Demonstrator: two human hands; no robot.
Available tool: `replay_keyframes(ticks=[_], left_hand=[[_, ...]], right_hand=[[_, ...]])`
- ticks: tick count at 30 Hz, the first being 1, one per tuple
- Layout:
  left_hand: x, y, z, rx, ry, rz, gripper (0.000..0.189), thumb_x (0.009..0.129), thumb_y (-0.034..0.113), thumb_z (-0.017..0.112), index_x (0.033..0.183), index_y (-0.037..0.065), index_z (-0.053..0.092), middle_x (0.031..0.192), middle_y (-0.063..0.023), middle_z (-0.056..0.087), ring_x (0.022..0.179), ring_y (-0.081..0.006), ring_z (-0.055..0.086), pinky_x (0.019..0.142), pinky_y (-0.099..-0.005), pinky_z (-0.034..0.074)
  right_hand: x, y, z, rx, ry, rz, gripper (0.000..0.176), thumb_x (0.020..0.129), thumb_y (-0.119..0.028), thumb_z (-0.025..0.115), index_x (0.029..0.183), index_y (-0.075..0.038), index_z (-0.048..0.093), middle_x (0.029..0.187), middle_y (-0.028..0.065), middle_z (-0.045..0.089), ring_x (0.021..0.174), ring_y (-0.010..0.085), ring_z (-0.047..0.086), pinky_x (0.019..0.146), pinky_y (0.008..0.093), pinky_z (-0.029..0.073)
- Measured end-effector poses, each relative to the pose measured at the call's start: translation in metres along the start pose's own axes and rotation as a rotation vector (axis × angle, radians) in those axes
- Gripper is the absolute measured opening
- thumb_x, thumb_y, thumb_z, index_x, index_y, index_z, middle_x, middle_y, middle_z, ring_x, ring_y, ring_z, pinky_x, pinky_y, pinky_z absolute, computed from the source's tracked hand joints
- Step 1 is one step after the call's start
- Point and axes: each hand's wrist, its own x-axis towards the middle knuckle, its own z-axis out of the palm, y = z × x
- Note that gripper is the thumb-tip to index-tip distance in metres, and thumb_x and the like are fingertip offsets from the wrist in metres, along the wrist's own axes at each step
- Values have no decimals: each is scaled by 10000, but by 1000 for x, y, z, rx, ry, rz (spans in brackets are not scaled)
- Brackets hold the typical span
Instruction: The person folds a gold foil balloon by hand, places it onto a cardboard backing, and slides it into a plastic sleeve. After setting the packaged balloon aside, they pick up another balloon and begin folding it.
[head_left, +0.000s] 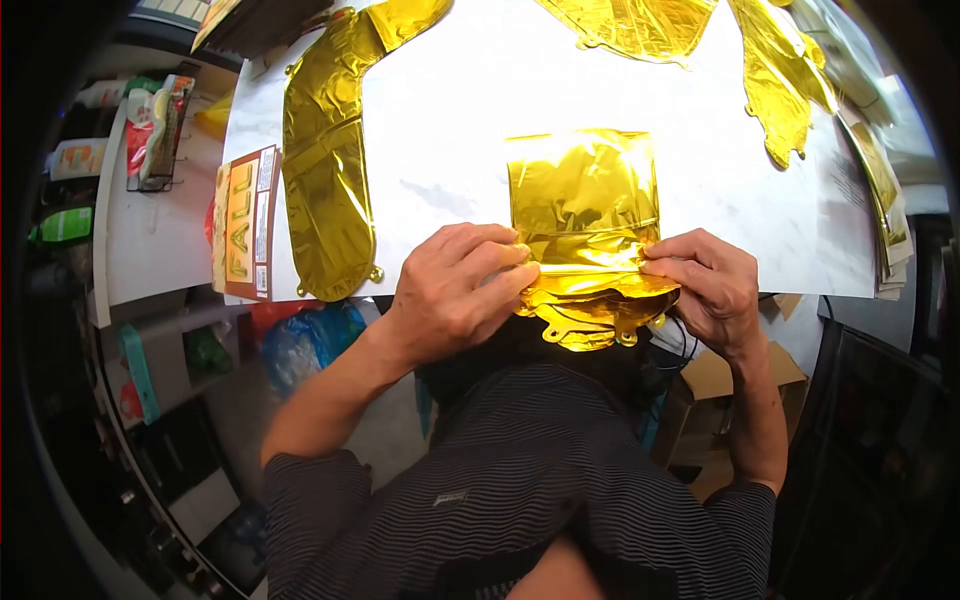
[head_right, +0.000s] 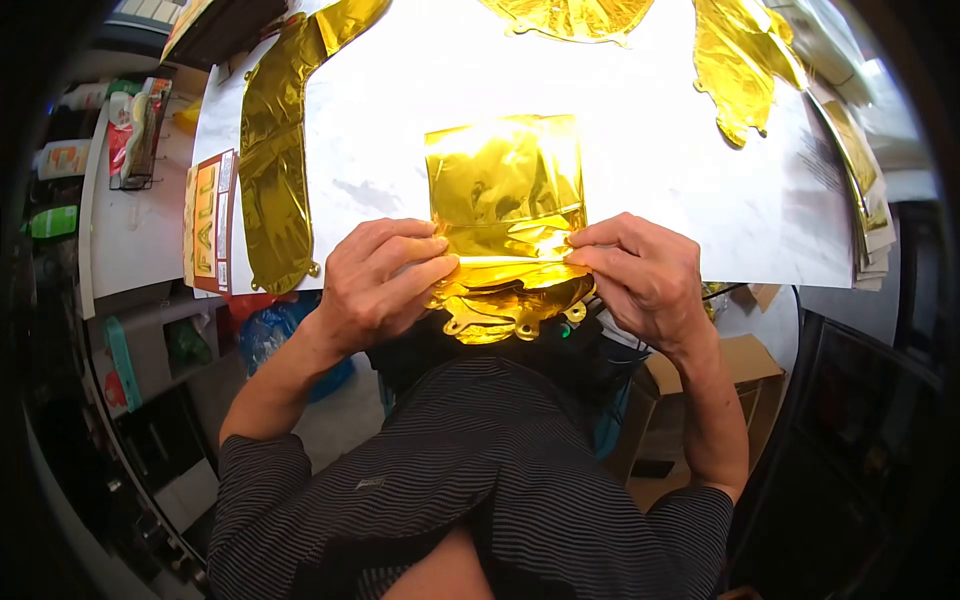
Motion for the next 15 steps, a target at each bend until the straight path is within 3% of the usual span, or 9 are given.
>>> replay_keyframes(ticks=[3, 9, 13, 15], left_hand=[[1, 1, 1, -13, 39, -20, 320, 719, 15, 800, 1031, 60, 746, 994, -82, 727, 990, -282, 724, 835, -392, 580], [3, 1, 9, -96, 107, -167, 278, 689, 11, 825, 931, 50, 694, 937, -79, 701, 941, -280, 695, 763, -387, 529], [11, 6, 10, -131, 190, -290, 222, 762, 23, 839, 916, 39, 680, 857, -79, 696, 829, -274, 680, 713, -378, 490], [12, 7, 10, -135, 205, -348, 220, 782, 33, 845, 926, 38, 680, 832, -72, 699, 792, -268, 674, 707, -376, 485]], right_hand=[[2, -1, 2, 25, 9, 10, 236, 775, 142, 684, 964, 18, 754, 997, 163, 754, 814, 257, 749, 729, 296, 601], [12, -11, -1, 23, 82, 133, 133, 785, 78, 711, 896, 4, 714, 803, 97, 679, 651, 240, 652, 588, 338, 499], [17, -14, 0, 43, 68, 329, 27, 865, 19, 728, 871, 21, 702, 717, 104, 622, 581, 214, 559, 546, 337, 410], [19, -17, 1, 74, 76, 372, 78, 925, -13, 708, 878, 47, 689, 683, 69, 569, 604, 137, 512, 571, 299, 394]])
